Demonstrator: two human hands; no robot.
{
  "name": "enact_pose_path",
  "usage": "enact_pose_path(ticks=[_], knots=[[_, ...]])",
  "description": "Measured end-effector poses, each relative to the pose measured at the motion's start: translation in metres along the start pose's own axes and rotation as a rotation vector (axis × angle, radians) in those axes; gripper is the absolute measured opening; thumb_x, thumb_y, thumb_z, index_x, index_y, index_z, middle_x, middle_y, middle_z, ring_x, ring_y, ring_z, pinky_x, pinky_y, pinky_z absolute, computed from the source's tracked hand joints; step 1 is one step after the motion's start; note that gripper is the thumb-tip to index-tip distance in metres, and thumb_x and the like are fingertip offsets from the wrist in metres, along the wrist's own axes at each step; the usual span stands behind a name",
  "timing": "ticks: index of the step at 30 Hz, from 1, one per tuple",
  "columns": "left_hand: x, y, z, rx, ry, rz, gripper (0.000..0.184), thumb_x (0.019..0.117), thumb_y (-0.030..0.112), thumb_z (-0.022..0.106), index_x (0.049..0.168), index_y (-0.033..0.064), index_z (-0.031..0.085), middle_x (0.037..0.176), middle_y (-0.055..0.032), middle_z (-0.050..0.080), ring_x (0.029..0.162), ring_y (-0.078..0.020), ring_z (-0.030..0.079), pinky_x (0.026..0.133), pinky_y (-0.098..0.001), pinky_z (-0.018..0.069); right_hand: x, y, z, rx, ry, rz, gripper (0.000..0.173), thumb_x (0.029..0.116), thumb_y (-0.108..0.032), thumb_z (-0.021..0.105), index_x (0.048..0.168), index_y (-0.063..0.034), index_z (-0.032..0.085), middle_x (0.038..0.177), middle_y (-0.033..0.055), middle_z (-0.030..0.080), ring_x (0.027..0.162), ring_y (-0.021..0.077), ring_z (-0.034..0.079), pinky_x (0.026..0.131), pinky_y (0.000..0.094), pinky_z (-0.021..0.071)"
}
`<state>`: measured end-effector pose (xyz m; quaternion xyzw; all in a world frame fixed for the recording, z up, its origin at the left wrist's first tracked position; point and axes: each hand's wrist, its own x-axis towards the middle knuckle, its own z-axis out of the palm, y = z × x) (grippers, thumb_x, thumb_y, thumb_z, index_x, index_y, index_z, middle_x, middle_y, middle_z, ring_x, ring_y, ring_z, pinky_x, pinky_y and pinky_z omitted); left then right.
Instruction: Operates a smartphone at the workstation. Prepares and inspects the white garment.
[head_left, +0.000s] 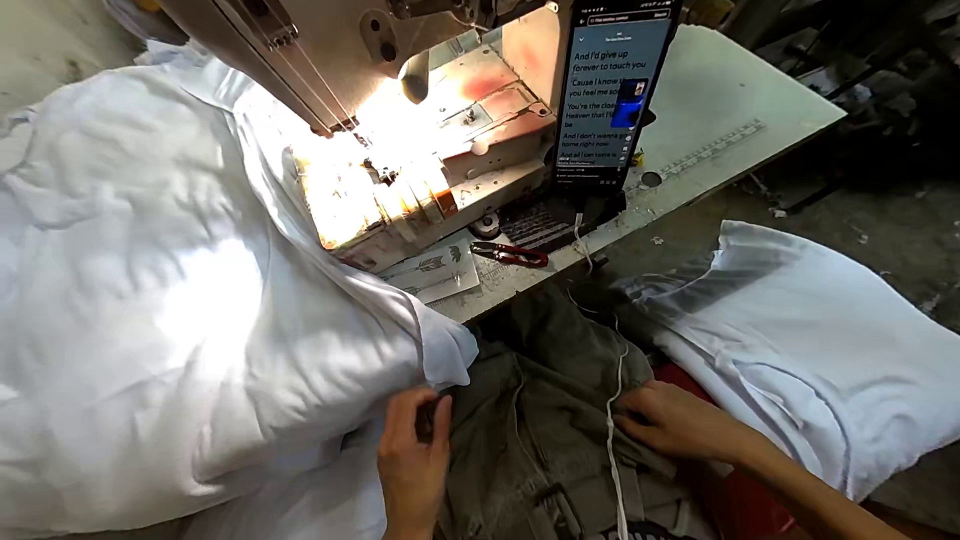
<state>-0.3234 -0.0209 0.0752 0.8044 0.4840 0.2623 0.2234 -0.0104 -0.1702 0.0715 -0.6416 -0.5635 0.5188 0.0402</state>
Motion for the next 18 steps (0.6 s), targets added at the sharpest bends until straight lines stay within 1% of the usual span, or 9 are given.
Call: enact_pose_path(ticks=[2, 4, 6, 8, 10, 11, 13, 16, 18], knots=[[0.017, 0.013, 0.008, -0.140, 0.156, -0.052, 0.046, 0.0942, 0.028, 0.069, 0.118, -0.0106, 0.061, 0.109, -0.0208, 0.068, 0.094, -0.0164, 0.069, 0.074, -0.0281, 0.0585, -0.002, 0.003, -0.003, -0.054, 0.018, -0.002, 0.041, 0.1040, -0.031, 0.054, 0.084, 0.0026, 0.066, 0.074, 0.0198, 0.063, 0.077, 0.0388, 0.065, 0.072, 0.0590, 0.0484], [0.027, 0.022, 0.021, -0.264, 0.214, -0.132, 0.052, 0.0904, 0.022, 0.075, 0.124, -0.0132, 0.056, 0.107, -0.0202, 0.069, 0.091, -0.0127, 0.070, 0.073, -0.0260, 0.0591, -0.008, 0.005, -0.012, -0.113, 0.058, 0.000, 0.044, 0.1042, -0.036, 0.055, 0.088, 0.0023, 0.068, 0.076, 0.0211, 0.066, 0.079, 0.0415, 0.067, 0.074, 0.0625, 0.0497], [0.031, 0.025, 0.033, -0.313, 0.244, -0.178, 0.039, 0.0902, 0.016, 0.076, 0.115, -0.0106, 0.061, 0.094, -0.0131, 0.072, 0.080, -0.0054, 0.070, 0.070, -0.0207, 0.0579, -0.010, 0.002, -0.020, -0.140, 0.263, -0.071, 0.040, 0.1030, -0.035, 0.057, 0.090, 0.0005, 0.071, 0.075, 0.0193, 0.067, 0.075, 0.0403, 0.069, 0.069, 0.0626, 0.0524], [0.031, 0.028, 0.039, -0.342, 0.221, -0.206, 0.022, 0.0941, 0.014, 0.070, 0.104, -0.0063, 0.066, 0.084, -0.0051, 0.071, 0.073, 0.0024, 0.067, 0.069, -0.0147, 0.0553, -0.005, -0.009, -0.024, -0.162, 0.570, -0.185, 0.033, 0.1014, -0.029, 0.056, 0.093, -0.0017, 0.072, 0.075, 0.0143, 0.069, 0.068, 0.0323, 0.069, 0.061, 0.0544, 0.0551], [0.025, 0.033, 0.039, -0.357, 0.193, -0.175, 0.019, 0.0987, 0.012, 0.061, 0.100, -0.0060, 0.067, 0.081, -0.0040, 0.068, 0.072, 0.0045, 0.063, 0.069, -0.0122, 0.0525, 0.007, -0.024, -0.029, -0.163, 0.813, -0.284, 0.029, 0.1014, -0.025, 0.055, 0.099, -0.0024, 0.072, 0.088, 0.0131, 0.071, 0.071, 0.0261, 0.069, 0.062, 0.0449, 0.0571], [0.021, 0.035, 0.038, -0.358, 0.188, -0.142, 0.020, 0.1001, 0.010, 0.056, 0.100, -0.0073, 0.067, 0.082, -0.0054, 0.066, 0.073, 0.0042, 0.062, 0.070, -0.0116, 0.0516, 0.016, -0.030, -0.034, -0.180, 0.934, -0.321, 0.027, 0.1014, -0.025, 0.056, 0.103, -0.0029, 0.072, 0.097, 0.0145, 0.071, 0.078, 0.0262, 0.070, 0.065, 0.0431, 0.0584], [0.011, 0.040, 0.031, -0.357, 0.182, -0.098, 0.024, 0.1016, 0.009, 0.051, 0.103, -0.0099, 0.066, 0.086, -0.0083, 0.066, 0.078, 0.0042, 0.062, 0.073, -0.0106, 0.0512, 0.037, -0.038, -0.048, -0.267, 1.207, -0.373, 0.028, 0.1001, -0.027, 0.062, 0.111, -0.0037, 0.072, 0.120, 0.0214, 0.066, 0.103, 0.0344, 0.068, 0.082, 0.0471, 0.0581], [-0.002, 0.042, 0.017, -0.369, 0.200, -0.099, 0.026, 0.1017, 0.010, 0.052, 0.103, -0.0124, 0.065, 0.088, -0.0080, 0.068, 0.082, 0.0074, 0.064, 0.077, -0.0090, 0.0522, 0.070, -0.035, -0.091, -0.414, 1.512, -0.453, 0.038, 0.0978, -0.037, 0.066, 0.125, -0.0116, 0.066, 0.146, 0.0310, 0.045, 0.136, 0.0445, 0.044, 0.108, 0.0539, 0.0407], [-0.009, 0.037, 0.009, -0.378, 0.198, -0.114, 0.025, 0.1005, 0.009, 0.052, 0.101, -0.0133, 0.065, 0.089, -0.0070, 0.069, 0.085, 0.0087, 0.064, 0.080, -0.0094, 0.0530, 0.086, -0.032, -0.120, -0.443, 1.602, -0.460, 0.043, 0.0974, -0.043, 0.065, 0.129, -0.0145, 0.065, 0.152, 0.0346, 0.036, 0.146, 0.0481, 0.031, 0.117, 0.0576, 0.0300]])
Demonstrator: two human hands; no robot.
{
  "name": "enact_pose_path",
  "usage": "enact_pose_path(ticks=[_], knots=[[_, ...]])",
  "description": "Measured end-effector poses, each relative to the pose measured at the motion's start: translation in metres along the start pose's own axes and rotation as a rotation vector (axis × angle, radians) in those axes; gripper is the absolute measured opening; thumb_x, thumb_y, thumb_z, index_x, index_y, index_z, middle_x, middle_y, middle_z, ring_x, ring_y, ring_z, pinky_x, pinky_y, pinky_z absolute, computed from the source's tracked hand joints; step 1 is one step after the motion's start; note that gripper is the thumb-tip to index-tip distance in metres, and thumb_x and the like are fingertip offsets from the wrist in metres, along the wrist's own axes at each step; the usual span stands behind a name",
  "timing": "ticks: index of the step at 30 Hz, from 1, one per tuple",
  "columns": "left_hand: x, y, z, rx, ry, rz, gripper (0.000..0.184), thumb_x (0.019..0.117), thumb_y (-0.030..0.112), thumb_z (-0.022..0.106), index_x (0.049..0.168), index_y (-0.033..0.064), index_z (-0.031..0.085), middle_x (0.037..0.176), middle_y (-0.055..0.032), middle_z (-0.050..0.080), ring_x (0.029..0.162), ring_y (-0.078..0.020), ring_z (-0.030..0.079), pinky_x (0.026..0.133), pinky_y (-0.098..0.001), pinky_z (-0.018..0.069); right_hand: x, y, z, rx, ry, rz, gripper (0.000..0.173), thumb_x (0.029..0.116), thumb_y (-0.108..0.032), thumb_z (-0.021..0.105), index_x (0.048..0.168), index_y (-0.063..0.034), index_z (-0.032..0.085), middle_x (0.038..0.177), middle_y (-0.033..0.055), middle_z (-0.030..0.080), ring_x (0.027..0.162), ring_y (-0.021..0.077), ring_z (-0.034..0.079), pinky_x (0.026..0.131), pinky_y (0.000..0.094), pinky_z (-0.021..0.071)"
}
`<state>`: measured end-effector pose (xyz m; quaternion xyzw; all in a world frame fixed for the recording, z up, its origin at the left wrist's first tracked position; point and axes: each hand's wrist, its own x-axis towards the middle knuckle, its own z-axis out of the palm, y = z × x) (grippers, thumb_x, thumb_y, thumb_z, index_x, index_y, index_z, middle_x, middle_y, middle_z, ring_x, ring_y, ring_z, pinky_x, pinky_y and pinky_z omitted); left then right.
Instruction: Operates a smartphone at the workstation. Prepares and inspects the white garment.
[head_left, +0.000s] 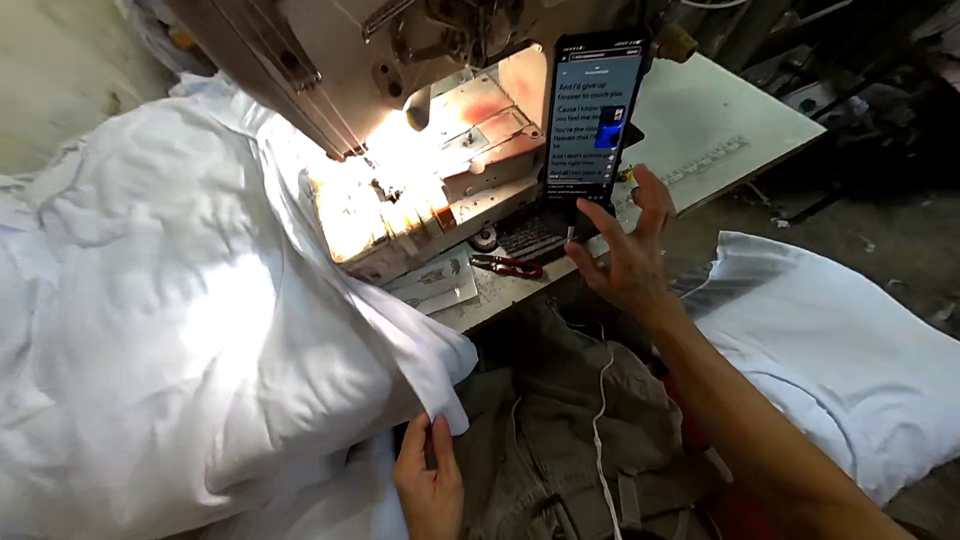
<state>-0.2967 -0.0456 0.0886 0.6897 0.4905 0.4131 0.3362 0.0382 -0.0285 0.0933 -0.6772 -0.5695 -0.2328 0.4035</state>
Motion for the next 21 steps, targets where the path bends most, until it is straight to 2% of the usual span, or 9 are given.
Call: enact_pose_path(ticks=[2, 6, 9, 12, 14, 15, 16, 17, 21], knots=[[-0.003, -0.007, -0.008, -0.008, -0.004, -0.012, 0.023, 0.1011, 0.007, 0.052, 0.100, -0.0132, 0.063, 0.089, -0.0032, 0.068, 0.086, 0.0105, 0.063, 0.081, -0.0091, 0.0529, 0.015, 0.009, 0.010, 0.015, 0.022, 0.054, 0.046, 0.0977, -0.042, 0.065, 0.133, -0.0123, 0.064, 0.156, 0.0367, 0.030, 0.148, 0.0515, 0.026, 0.118, 0.0604, 0.0278], [0.000, -0.011, -0.015, -0.026, 0.027, -0.044, 0.016, 0.1007, 0.001, 0.048, 0.100, -0.0079, 0.061, 0.085, 0.0080, 0.066, 0.083, 0.0133, 0.061, 0.078, -0.0088, 0.0529, 0.020, 0.012, 0.021, 0.167, 0.068, 0.133, 0.064, 0.1006, -0.042, 0.059, 0.152, -0.0080, 0.041, 0.162, 0.0314, 0.019, 0.150, 0.0402, 0.027, 0.117, 0.0485, 0.0338], [0.025, -0.002, -0.020, 0.027, 0.086, 0.032, 0.018, 0.1005, -0.002, 0.043, 0.105, -0.0101, 0.058, 0.091, 0.0076, 0.064, 0.089, 0.0142, 0.060, 0.083, -0.0086, 0.0513, 0.012, 0.016, 0.036, 0.269, 0.134, 0.090, 0.074, 0.0996, -0.043, 0.063, 0.156, -0.0082, 0.028, 0.163, 0.0251, 0.023, 0.151, 0.0299, 0.031, 0.118, 0.0426, 0.0356], [0.068, -0.010, -0.022, 0.148, 0.104, 0.249, 0.021, 0.1022, 0.003, 0.039, 0.101, -0.0068, 0.058, 0.093, 0.0041, 0.062, 0.094, 0.0128, 0.057, 0.087, -0.0076, 0.0465, 0.007, 0.021, 0.047, 0.310, 0.153, 0.082, 0.088, 0.0941, -0.037, 0.073, 0.158, -0.0076, 0.020, 0.160, 0.0234, 0.030, 0.146, 0.0259, 0.040, 0.117, 0.0405, 0.0395], [0.097, -0.022, -0.012, 0.294, 0.092, 0.368, 0.029, 0.1025, 0.010, 0.040, 0.092, -0.0073, 0.060, 0.084, -0.0054, 0.061, 0.084, 0.0033, 0.059, 0.080, -0.0115, 0.0473, 0.006, 0.023, 0.049, 0.308, 0.152, 0.077, 0.091, 0.0921, -0.032, 0.077, 0.159, -0.0117, 0.018, 0.161, 0.0197, 0.032, 0.146, 0.0234, 0.040, 0.118, 0.0394, 0.0391], [0.107, -0.025, -0.001, 0.421, 0.118, 0.394, 0.034, 0.1018, 0.014, 0.041, 0.087, -0.0067, 0.062, 0.078, -0.0104, 0.062, 0.075, -0.0062, 0.061, 0.072, -0.0187, 0.0489, 0.005, 0.023, 0.050, 0.297, 0.157, 0.072, 0.090, 0.0920, -0.030, 0.077, 0.160, -0.0151, 0.019, 0.161, 0.0166, 0.033, 0.146, 0.0210, 0.040, 0.118, 0.0378, 0.0387], [0.112, -0.026, 0.012, 0.560, 0.172, 0.414, 0.037, 0.0998, 0.017, 0.042, 0.079, -0.0057, 0.063, 0.071, -0.0165, 0.063, 0.065, -0.0194, 0.064, 0.060, -0.0318, 0.0482, 0.004, 0.023, 0.051, 0.286, 0.164, 0.068, 0.088, 0.0923, -0.028, 0.077, 0.159, -0.0169, 0.021, 0.161, 0.0146, 0.034, 0.145, 0.0192, 0.041, 0.117, 0.0361, 0.0396], [0.114, -0.028, 0.021, 0.648, 0.206, 0.429, 0.040, 0.0995, 0.020, 0.040, 0.076, -0.0034, 0.061, 0.067, -0.0180, 0.062, 0.060, -0.0262, 0.063, 0.055, -0.0384, 0.0457, 0.004, 0.023, 0.052, 0.284, 0.172, 0.065, 0.085, 0.0926, -0.027, 0.077, 0.158, -0.0183, 0.023, 0.159, 0.0135, 0.036, 0.144, 0.0180, 0.044, 0.115, 0.0351, 0.0419], [0.111, -0.036, 0.025, 0.667, 0.260, 0.495, 0.044, 0.1023, 0.026, 0.037, 0.073, 0.0007, 0.058, 0.062, -0.0135, 0.056, 0.056, -0.0238, 0.057, 0.054, -0.0351, 0.0417, 0.004, 0.024, 0.053, 0.288, 0.194, 0.051, 0.075, 0.0939, -0.024, 0.075, 0.154, -0.0245, 0.030, 0.157, 0.0097, 0.040, 0.141, 0.0169, 0.047, 0.112, 0.0353, 0.0456]])
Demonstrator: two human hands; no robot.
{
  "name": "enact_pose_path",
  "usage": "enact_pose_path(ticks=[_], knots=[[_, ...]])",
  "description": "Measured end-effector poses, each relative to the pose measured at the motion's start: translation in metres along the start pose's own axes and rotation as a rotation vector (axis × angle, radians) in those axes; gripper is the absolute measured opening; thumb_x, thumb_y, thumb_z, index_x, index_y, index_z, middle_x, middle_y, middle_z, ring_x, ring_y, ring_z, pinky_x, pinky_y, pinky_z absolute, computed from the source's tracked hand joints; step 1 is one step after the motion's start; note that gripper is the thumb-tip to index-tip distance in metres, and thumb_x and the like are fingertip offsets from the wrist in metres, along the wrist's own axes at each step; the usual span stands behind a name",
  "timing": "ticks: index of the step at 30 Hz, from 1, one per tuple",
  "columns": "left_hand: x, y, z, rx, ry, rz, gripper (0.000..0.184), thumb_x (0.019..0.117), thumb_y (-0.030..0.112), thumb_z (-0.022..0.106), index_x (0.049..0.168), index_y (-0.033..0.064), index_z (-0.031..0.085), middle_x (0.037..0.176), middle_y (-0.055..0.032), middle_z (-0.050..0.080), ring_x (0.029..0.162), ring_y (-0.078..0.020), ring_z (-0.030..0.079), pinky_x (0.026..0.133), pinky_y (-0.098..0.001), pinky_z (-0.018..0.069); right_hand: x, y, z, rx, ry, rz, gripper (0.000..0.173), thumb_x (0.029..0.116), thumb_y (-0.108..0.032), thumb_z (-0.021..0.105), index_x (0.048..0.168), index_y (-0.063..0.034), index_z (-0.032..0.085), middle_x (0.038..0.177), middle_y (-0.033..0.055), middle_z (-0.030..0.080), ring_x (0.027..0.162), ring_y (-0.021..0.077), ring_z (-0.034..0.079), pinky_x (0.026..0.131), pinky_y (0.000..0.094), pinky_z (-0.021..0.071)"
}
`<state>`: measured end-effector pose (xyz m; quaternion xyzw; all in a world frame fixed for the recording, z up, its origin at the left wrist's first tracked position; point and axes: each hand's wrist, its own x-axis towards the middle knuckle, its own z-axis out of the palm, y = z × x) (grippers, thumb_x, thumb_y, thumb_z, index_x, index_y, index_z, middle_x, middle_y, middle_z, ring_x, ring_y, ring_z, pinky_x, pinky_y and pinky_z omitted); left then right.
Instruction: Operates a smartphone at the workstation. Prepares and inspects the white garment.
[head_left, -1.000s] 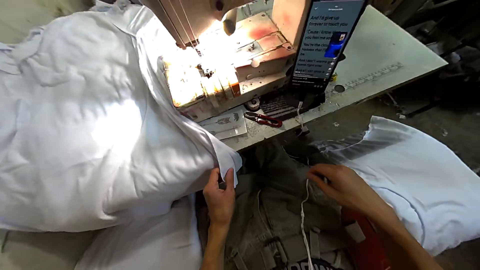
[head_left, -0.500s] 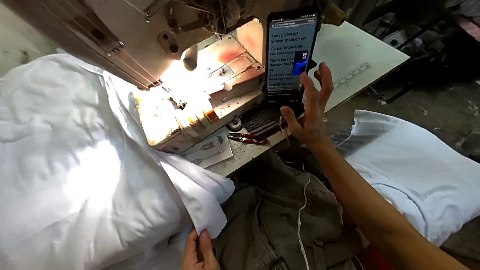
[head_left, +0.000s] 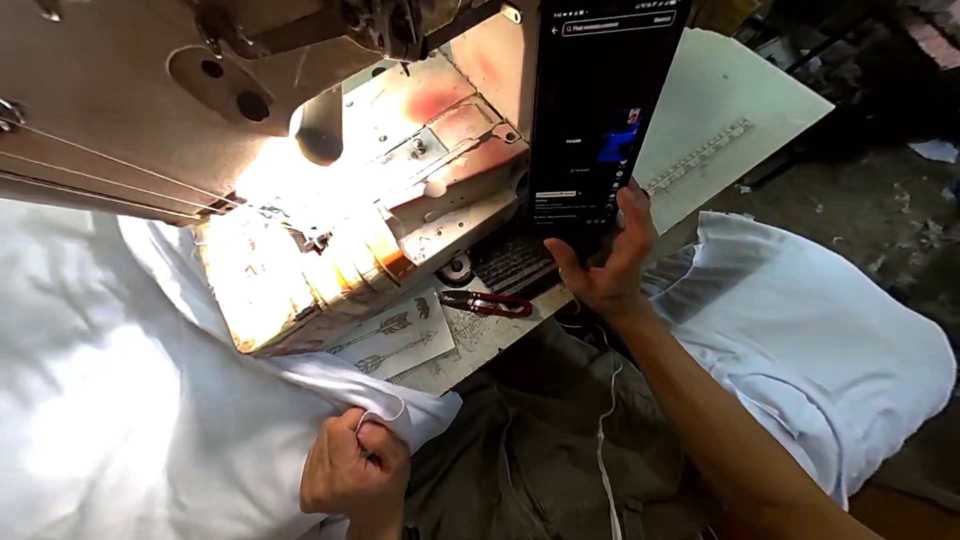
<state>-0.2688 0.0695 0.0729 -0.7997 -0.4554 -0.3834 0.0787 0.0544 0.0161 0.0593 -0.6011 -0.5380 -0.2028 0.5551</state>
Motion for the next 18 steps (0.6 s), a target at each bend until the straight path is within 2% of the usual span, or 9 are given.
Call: enact_pose_path(ticks=[8, 18], knots=[[-0.0010, -0.0031, 0.0007, -0.023, 0.028, 0.026, 0.045, 0.1031, 0.028, 0.037, 0.073, 0.0019, 0.058, 0.061, -0.0120, 0.054, 0.055, -0.0220, 0.055, 0.053, -0.0335, 0.0406, 0.0020, -0.0010, -0.0002, -0.024, -0.006, -0.008, 0.057, 0.0938, -0.026, 0.074, 0.139, -0.0217, 0.040, 0.150, 0.0076, 0.041, 0.139, 0.0148, 0.047, 0.109, 0.0329, 0.0470], [-0.0026, -0.0043, 0.0006, -0.042, 0.038, 0.030, 0.046, 0.1033, 0.029, 0.037, 0.073, 0.0019, 0.059, 0.061, -0.0118, 0.054, 0.055, -0.0213, 0.055, 0.054, -0.0331, 0.0401, -0.0002, -0.0008, 0.0000, -0.022, -0.011, 0.003, 0.052, 0.0938, -0.026, 0.074, 0.134, -0.0184, 0.043, 0.148, 0.0104, 0.042, 0.138, 0.0166, 0.047, 0.109, 0.0328, 0.0476]])
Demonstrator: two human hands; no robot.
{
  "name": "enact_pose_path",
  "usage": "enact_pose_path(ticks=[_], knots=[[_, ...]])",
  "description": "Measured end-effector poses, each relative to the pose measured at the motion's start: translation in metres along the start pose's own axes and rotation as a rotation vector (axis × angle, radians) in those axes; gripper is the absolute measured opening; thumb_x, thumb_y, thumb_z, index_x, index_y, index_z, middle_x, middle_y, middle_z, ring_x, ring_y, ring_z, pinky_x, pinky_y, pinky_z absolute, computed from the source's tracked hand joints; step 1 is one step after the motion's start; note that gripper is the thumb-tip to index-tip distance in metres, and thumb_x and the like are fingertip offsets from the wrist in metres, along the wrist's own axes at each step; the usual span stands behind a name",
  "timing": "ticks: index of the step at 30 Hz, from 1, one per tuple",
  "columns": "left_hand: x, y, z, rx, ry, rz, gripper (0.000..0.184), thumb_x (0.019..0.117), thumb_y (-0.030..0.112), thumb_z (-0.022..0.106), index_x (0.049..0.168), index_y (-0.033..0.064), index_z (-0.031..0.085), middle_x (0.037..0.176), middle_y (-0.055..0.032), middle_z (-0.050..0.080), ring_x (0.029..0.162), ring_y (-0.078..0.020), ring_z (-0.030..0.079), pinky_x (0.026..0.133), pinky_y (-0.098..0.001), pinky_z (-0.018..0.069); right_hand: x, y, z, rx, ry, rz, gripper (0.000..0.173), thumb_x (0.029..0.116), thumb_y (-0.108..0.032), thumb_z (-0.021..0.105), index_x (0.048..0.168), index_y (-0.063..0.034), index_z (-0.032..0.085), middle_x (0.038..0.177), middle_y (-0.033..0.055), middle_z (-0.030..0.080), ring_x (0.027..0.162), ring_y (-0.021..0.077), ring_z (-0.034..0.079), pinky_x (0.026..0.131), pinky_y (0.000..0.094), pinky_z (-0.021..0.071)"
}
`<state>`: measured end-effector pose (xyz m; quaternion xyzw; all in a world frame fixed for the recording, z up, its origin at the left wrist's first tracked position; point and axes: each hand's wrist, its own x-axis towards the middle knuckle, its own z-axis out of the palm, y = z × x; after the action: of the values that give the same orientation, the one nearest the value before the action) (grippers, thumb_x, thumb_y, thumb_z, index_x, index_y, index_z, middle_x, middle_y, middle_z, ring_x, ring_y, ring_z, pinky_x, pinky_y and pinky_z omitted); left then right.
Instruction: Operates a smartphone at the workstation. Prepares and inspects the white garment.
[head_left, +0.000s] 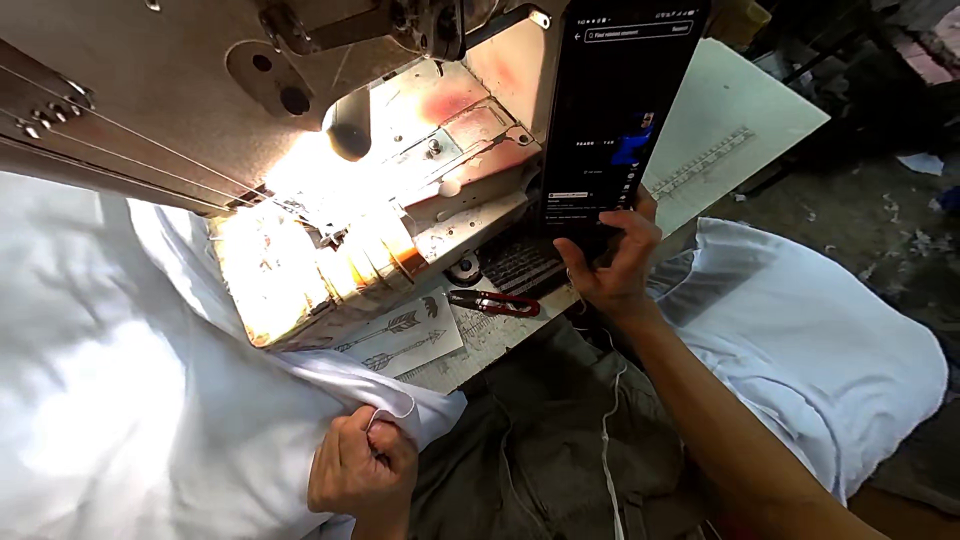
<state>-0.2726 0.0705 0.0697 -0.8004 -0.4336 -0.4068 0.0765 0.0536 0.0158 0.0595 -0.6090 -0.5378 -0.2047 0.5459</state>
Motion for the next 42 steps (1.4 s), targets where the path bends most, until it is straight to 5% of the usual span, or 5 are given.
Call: enact_pose_path(ticks=[42], knots=[[-0.0015, -0.0007, 0.0007, -0.005, 0.024, 0.030, 0.045, 0.1037, 0.027, 0.038, 0.075, 0.0007, 0.060, 0.061, -0.0113, 0.053, 0.056, -0.0218, 0.054, 0.055, -0.0326, 0.0401, 0.0008, -0.0089, -0.0044, -0.037, -0.041, 0.042, 0.044, 0.0954, -0.022, 0.073, 0.127, -0.0102, 0.044, 0.142, 0.0184, 0.043, 0.136, 0.0197, 0.049, 0.106, 0.0316, 0.0479]])
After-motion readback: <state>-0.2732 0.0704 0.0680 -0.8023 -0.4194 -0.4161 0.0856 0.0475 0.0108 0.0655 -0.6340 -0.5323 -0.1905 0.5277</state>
